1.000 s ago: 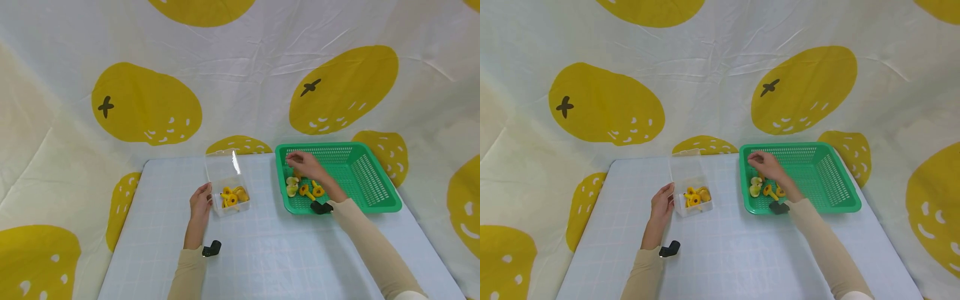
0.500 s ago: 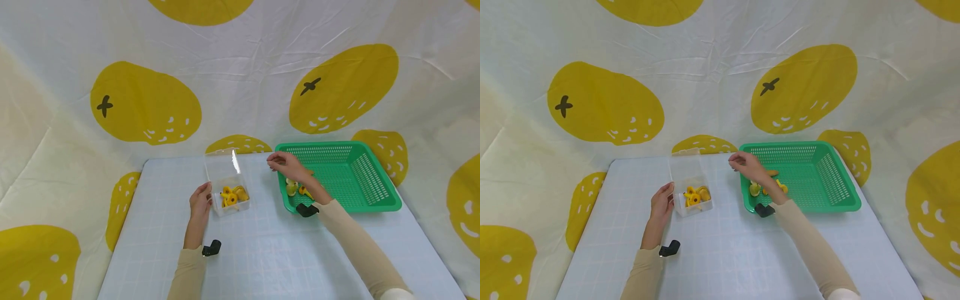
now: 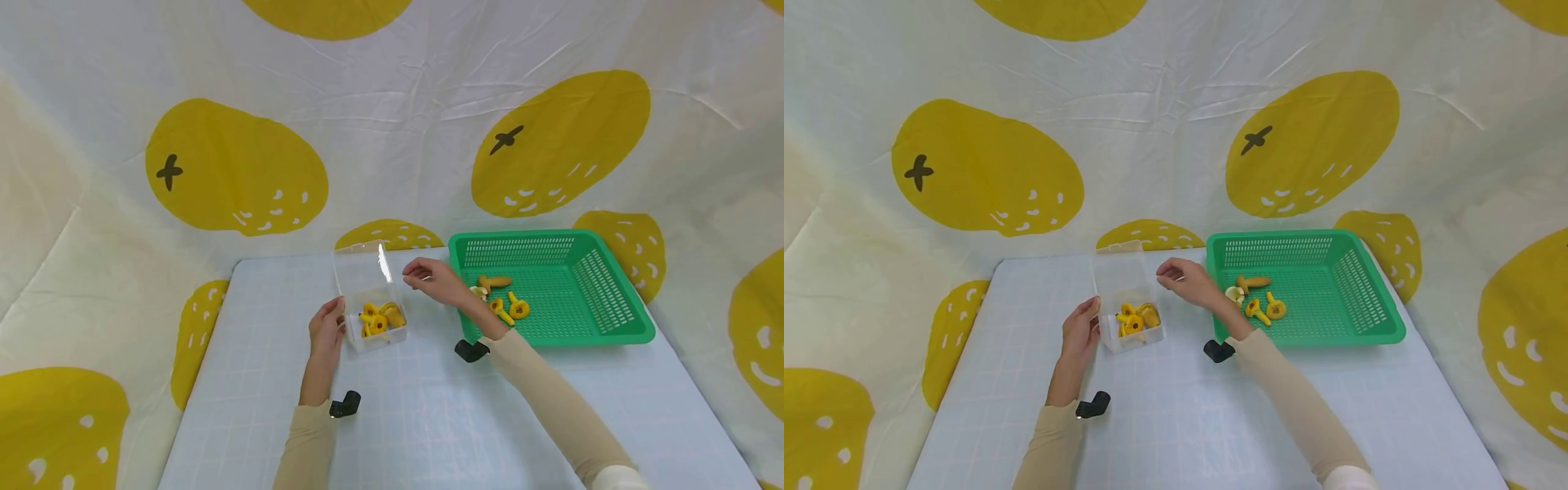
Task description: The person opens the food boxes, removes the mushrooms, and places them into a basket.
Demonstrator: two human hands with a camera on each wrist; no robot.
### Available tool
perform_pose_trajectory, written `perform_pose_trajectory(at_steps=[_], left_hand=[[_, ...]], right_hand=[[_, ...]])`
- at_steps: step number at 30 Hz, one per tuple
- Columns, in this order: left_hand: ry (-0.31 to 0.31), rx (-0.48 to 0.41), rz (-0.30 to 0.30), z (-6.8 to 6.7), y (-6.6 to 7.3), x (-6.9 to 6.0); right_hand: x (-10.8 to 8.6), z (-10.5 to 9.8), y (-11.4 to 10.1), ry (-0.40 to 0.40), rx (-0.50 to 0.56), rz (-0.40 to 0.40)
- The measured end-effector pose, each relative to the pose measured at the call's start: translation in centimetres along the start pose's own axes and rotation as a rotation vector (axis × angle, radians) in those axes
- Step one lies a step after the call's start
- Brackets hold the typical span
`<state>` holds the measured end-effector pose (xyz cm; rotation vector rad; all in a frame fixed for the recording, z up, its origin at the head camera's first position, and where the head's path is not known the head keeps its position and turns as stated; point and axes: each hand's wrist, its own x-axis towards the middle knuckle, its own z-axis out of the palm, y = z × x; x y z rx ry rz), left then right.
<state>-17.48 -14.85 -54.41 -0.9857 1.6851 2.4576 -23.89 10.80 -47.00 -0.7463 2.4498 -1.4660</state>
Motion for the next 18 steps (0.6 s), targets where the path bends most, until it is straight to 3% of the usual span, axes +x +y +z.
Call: perform_pose_trajectory(at_steps=[11, 18], left_hand=[[-0.003, 0.001, 0.015, 0.1, -0.1, -0.1], [-0.005, 0.004, 0.023, 0.1, -0.2, -0.1]], right_hand=[[1.3, 4.2, -0.3, -0.121, 0.020, -0.042], [1.7, 6.3, -0.2, -0.205, -0.054, -0.072]])
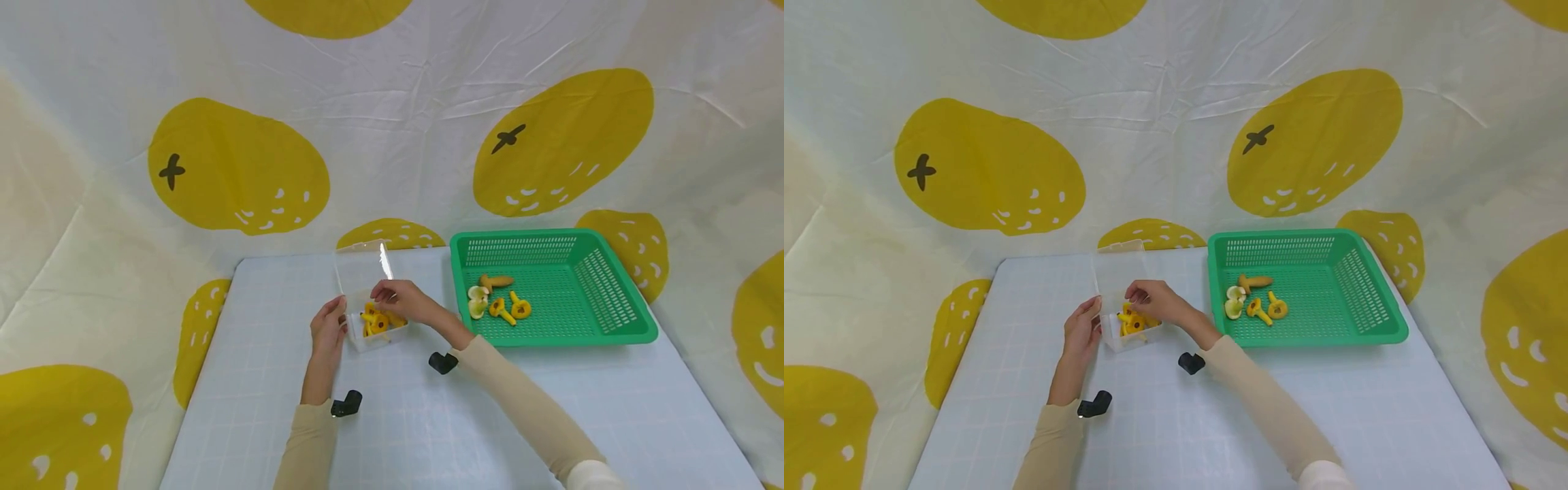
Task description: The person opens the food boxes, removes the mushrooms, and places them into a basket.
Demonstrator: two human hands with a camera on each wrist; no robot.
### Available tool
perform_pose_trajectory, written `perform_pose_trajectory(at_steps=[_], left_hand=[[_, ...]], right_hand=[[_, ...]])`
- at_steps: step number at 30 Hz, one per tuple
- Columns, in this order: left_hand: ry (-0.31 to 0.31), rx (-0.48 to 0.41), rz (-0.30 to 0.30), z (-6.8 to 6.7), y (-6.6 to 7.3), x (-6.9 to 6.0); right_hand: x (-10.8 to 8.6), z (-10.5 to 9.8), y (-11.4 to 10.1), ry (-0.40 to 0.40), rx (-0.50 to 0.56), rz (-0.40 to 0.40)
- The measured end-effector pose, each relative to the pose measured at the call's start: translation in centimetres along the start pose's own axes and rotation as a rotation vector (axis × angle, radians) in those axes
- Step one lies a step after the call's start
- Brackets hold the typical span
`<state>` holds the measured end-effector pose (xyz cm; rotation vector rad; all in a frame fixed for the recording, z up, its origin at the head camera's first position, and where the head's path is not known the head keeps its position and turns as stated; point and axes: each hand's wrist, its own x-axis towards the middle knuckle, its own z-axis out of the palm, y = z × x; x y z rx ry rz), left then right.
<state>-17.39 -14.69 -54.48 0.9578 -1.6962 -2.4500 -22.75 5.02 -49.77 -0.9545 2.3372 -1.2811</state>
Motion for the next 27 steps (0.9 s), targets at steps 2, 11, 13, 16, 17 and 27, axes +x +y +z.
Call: perform_pose_trajectory(at_steps=[2, 11, 13, 16, 17, 27], left_hand=[[-0.001, -0.002, 0.002, 0.0, 0.0, 0.0], [0.001, -0.004, -0.008, 0.0, 0.0, 0.0], [0.000, 0.005, -0.008, 0.0, 0.0, 0.0], [0.004, 0.009, -0.004, 0.0, 0.0, 0.0], [0.002, 0.010, -0.001, -0.1, -0.1, 0.0], [-0.002, 0.007, 0.008, 0.0, 0.0, 0.0]], right_hand=[[0.2, 0.5, 0.0, -0.033, -0.036, -0.009], [0.2, 1.7, -0.7, -0.148, -0.228, 0.008], [0.2, 1.7, -0.9, -0.173, -0.265, 0.019], [0.1, 1.6, -1.3, -0.209, -0.296, 0.026], [0.1, 1.6, -1.3, -0.217, -0.306, 0.029], [-0.3, 1.1, -1.5, -0.171, -0.264, -0.014]])
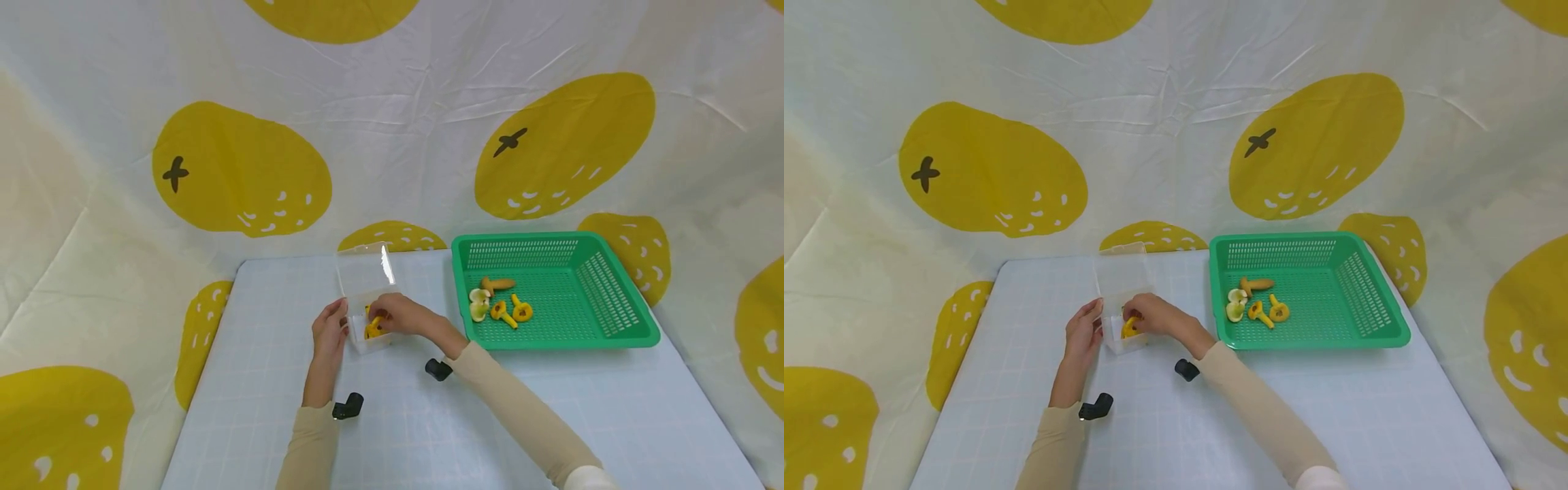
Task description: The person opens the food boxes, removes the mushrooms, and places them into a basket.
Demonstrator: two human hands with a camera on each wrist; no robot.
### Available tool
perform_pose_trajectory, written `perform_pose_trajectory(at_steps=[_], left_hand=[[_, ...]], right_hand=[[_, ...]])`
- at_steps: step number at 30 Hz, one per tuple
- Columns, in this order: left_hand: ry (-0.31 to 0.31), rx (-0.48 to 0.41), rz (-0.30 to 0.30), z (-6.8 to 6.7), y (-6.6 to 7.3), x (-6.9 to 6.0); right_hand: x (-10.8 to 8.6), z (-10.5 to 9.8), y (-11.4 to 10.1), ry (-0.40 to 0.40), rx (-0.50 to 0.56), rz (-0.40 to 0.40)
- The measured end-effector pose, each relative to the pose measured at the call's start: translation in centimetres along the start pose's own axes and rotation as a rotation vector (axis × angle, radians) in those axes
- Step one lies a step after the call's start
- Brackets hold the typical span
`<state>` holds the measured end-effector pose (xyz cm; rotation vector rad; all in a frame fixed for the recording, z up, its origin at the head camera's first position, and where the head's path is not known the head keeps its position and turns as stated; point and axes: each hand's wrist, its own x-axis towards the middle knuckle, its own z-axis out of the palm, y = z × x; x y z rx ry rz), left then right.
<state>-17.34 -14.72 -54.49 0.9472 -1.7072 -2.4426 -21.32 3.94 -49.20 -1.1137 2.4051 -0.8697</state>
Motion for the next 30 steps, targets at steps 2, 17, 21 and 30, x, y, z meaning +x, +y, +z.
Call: perform_pose_trajectory(at_steps=[2, 17, 21, 30], left_hand=[[-0.001, -0.018, 0.006, 0.0, -0.1, 0.0], [-0.016, -0.024, 0.027, 0.0, -0.1, -0.1], [-0.005, -0.010, 0.024, 0.1, 0.0, -0.2], [-0.020, -0.038, 0.043, 0.1, -0.1, 0.0]], right_hand=[[-0.4, -0.2, 0.2, 0.041, 0.036, -0.032], [-3.8, -1.9, 2.2, 0.342, 0.229, -0.075], [-4.6, -2.6, 2.7, 0.408, 0.248, -0.054], [-6.9, -4.2, 3.8, 0.508, 0.323, -0.008]])
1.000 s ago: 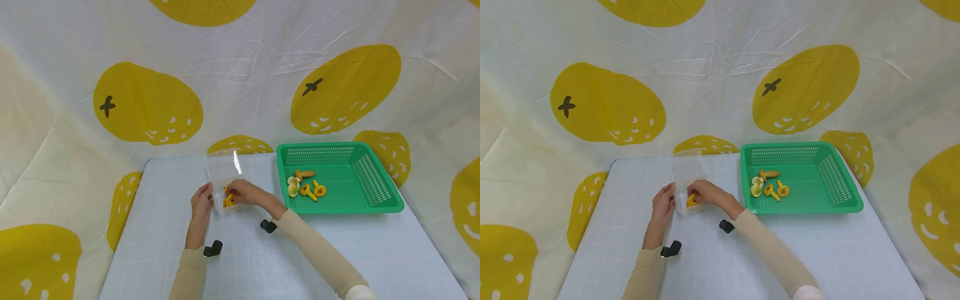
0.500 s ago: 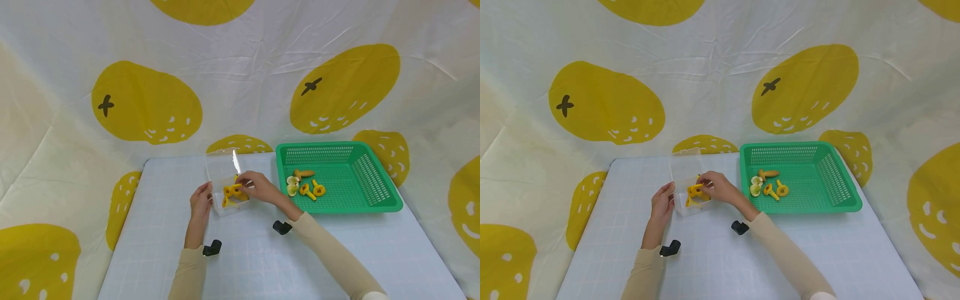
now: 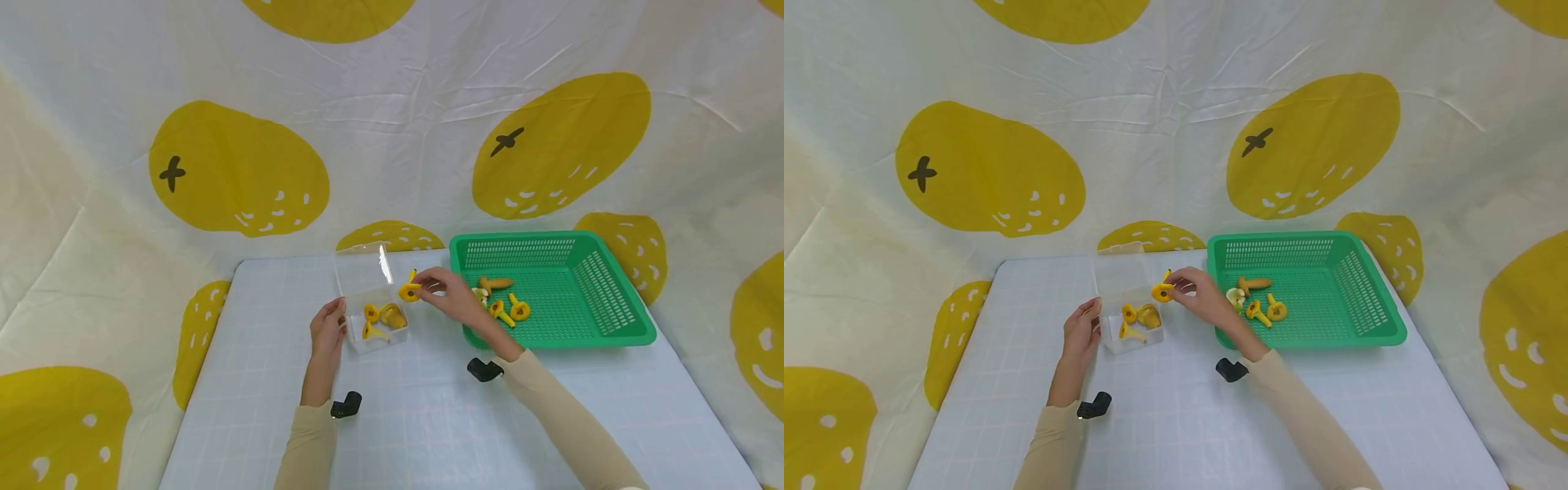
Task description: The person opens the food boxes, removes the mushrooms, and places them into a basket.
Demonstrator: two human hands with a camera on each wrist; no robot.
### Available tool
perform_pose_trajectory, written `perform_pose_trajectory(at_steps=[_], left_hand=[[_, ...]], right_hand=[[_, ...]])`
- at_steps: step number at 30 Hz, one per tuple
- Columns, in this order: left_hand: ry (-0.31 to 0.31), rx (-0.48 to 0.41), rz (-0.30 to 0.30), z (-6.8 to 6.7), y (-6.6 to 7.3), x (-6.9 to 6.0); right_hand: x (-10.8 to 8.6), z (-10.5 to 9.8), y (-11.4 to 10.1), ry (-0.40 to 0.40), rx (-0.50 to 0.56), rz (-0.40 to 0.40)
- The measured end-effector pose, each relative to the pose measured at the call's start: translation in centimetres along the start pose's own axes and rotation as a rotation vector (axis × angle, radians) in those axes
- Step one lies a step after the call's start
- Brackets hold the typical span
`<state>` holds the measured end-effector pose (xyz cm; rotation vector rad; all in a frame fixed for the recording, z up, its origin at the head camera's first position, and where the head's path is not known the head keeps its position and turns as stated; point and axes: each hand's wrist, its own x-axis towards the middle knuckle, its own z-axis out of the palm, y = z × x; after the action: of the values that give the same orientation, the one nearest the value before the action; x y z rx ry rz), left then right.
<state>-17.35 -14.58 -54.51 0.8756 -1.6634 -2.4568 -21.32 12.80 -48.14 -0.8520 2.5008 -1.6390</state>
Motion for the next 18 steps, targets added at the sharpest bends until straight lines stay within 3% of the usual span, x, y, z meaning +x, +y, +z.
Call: perform_pose_trajectory(at_steps=[10, 18], left_hand=[[0.005, 0.022, -0.015, 0.0, 0.1, 0.0], [0.018, 0.026, -0.024, -0.1, 0.1, 0.1]], right_hand=[[-2.2, -4.2, 1.0, 0.219, 0.058, 0.066], [-4.5, -7.1, 2.4, 0.322, 0.125, 0.088]])
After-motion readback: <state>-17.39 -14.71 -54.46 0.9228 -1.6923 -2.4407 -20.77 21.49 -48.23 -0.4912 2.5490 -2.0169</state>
